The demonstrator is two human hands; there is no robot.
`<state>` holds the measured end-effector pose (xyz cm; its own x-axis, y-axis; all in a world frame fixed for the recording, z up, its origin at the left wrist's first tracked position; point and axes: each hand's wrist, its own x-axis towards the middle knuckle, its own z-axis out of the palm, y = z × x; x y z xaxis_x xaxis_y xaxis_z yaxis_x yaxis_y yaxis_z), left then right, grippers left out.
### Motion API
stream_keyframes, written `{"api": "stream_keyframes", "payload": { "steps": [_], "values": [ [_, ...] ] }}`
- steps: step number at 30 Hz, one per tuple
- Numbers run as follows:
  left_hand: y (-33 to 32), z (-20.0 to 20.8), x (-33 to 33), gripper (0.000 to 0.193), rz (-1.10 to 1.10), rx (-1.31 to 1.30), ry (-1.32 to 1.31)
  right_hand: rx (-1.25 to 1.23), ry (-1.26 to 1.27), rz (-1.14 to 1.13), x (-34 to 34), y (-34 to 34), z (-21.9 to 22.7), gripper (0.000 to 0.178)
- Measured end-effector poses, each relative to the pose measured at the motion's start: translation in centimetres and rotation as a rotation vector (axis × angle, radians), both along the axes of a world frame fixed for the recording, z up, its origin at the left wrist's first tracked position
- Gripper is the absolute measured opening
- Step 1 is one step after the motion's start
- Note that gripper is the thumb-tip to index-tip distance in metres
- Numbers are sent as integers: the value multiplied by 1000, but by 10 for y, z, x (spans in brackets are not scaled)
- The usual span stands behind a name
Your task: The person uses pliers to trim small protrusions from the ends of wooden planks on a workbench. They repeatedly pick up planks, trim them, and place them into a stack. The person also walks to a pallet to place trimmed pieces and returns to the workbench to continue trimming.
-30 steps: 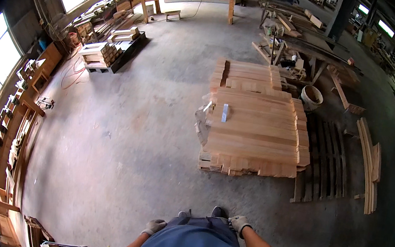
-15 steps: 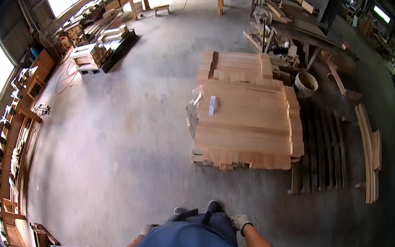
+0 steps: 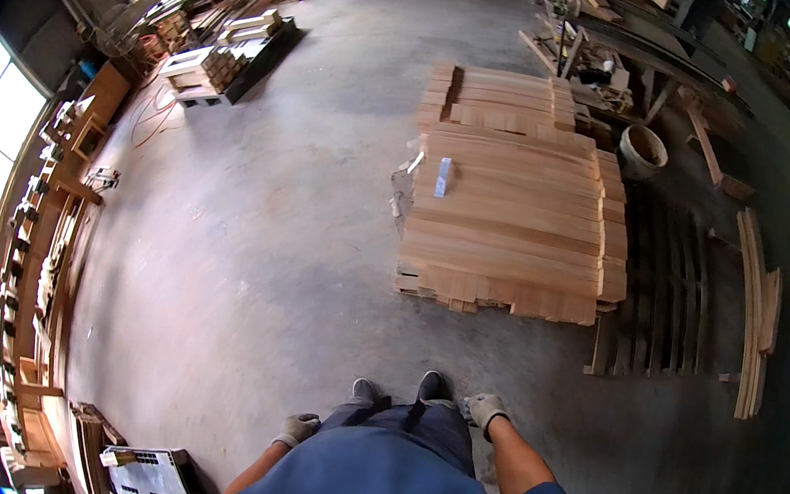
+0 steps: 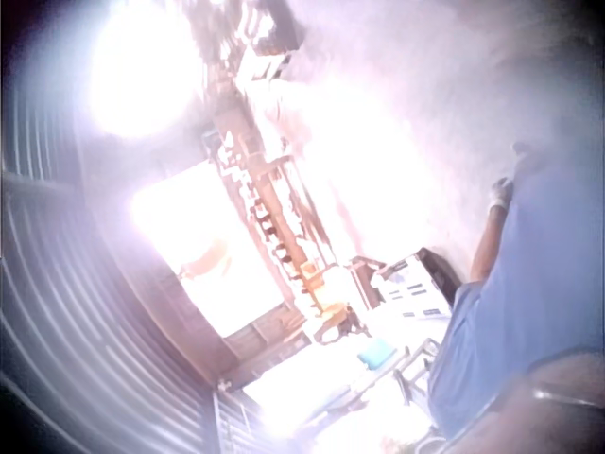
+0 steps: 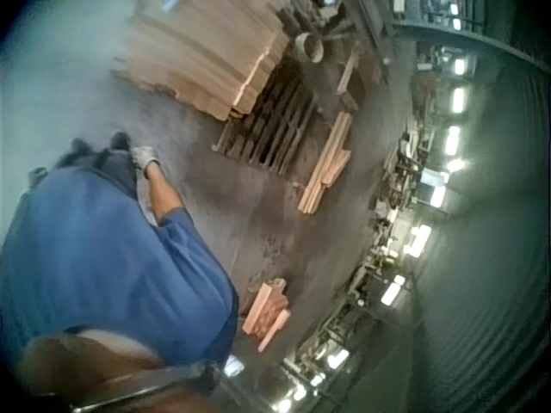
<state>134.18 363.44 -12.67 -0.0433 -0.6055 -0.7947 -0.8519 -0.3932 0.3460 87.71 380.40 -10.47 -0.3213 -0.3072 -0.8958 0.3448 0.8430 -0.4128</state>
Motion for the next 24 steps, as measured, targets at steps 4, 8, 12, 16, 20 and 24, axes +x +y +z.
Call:
{"api": "stream_keyframes", "payload": {
  "steps": [4, 8, 12, 16, 20, 24],
  "values": [
    [15, -5, 22, 38, -271, -98, -148, 3, 44, 39, -6, -2, -21, 17],
    [36, -1, 44, 37, -200, -28, -255, 62, -19, 85, -1, -3, -30, 19],
    [40, -2, 59, 40, -130, 65, -256, 86, -6, 98, 5, -13, -20, 21],
    [30, -29, 79, 43, -151, 92, -218, 108, -17, 132, 11, -34, -16, 21],
    [-10, -7, 73, 41, -175, 95, -157, 151, 60, 242, 24, -58, -11, 37],
    [-71, -5, 96, 37, 9, 43, -87, 240, 368, 695, 57, -106, -17, 30]
  ]
}}
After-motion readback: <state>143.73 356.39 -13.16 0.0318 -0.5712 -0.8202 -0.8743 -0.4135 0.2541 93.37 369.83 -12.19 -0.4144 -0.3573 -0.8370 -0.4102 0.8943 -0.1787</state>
